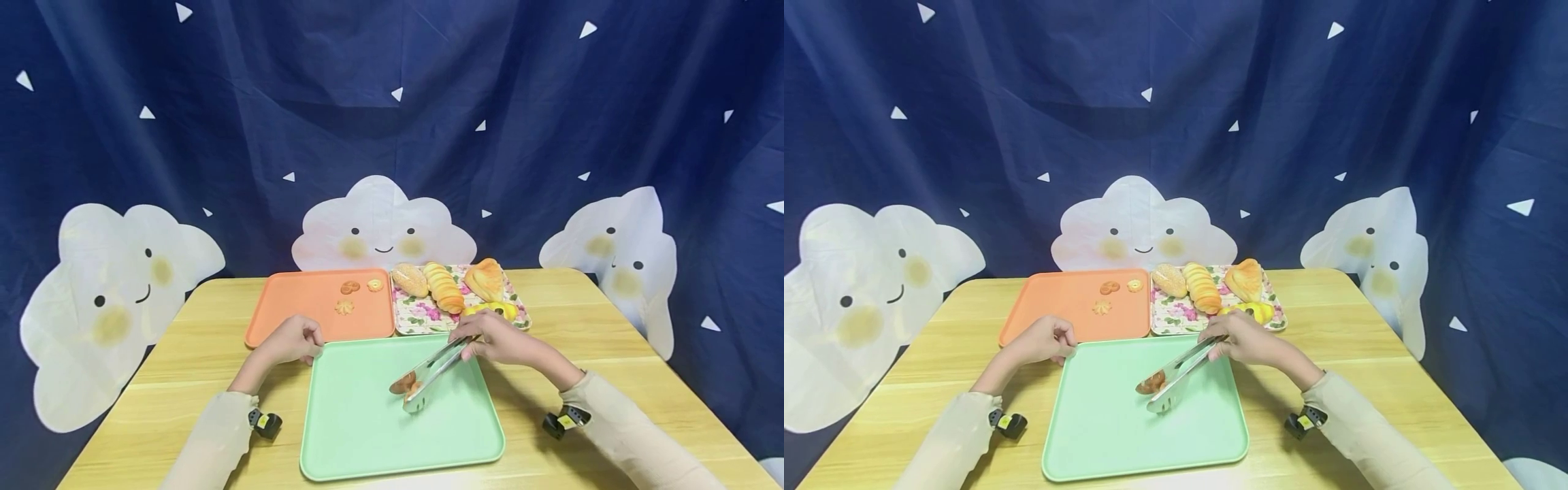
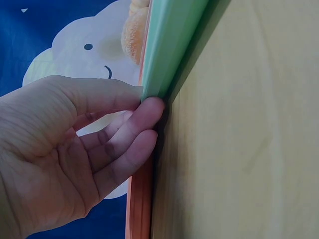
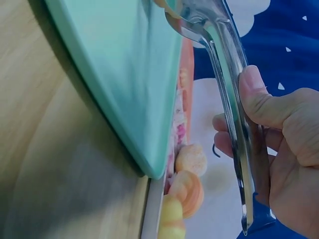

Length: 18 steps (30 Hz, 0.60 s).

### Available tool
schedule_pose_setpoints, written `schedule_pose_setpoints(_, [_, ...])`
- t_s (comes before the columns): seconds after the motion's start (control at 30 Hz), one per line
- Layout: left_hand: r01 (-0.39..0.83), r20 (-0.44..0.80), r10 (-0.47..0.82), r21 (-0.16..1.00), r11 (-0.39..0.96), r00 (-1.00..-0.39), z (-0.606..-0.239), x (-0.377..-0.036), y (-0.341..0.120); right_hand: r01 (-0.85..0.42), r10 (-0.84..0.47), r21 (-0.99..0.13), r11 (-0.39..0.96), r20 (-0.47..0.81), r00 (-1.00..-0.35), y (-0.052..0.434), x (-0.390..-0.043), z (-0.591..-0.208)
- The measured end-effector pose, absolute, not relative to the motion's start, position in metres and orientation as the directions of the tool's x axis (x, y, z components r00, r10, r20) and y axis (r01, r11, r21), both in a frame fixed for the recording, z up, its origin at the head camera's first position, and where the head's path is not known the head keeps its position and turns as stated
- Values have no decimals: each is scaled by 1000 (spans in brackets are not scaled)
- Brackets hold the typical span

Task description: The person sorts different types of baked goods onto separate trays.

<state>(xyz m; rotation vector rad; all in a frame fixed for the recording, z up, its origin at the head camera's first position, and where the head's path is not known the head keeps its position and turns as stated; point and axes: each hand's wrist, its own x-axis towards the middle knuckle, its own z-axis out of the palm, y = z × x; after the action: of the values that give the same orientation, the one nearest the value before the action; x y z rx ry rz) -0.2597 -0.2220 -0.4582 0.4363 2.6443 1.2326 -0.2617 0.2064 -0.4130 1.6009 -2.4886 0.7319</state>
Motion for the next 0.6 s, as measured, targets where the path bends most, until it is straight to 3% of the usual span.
schedule_pose_setpoints(0.17, [166,-59,332,777,607,-942,-458,-259,-221,-895,-839,-329,302,354,-414,205,-266,-411])
schedule_pose_setpoints(0.6, [166,-58,329,772,613,-943,-457,-260,-221,-876,-829,-210,433,289,-479,195,-260,-415])
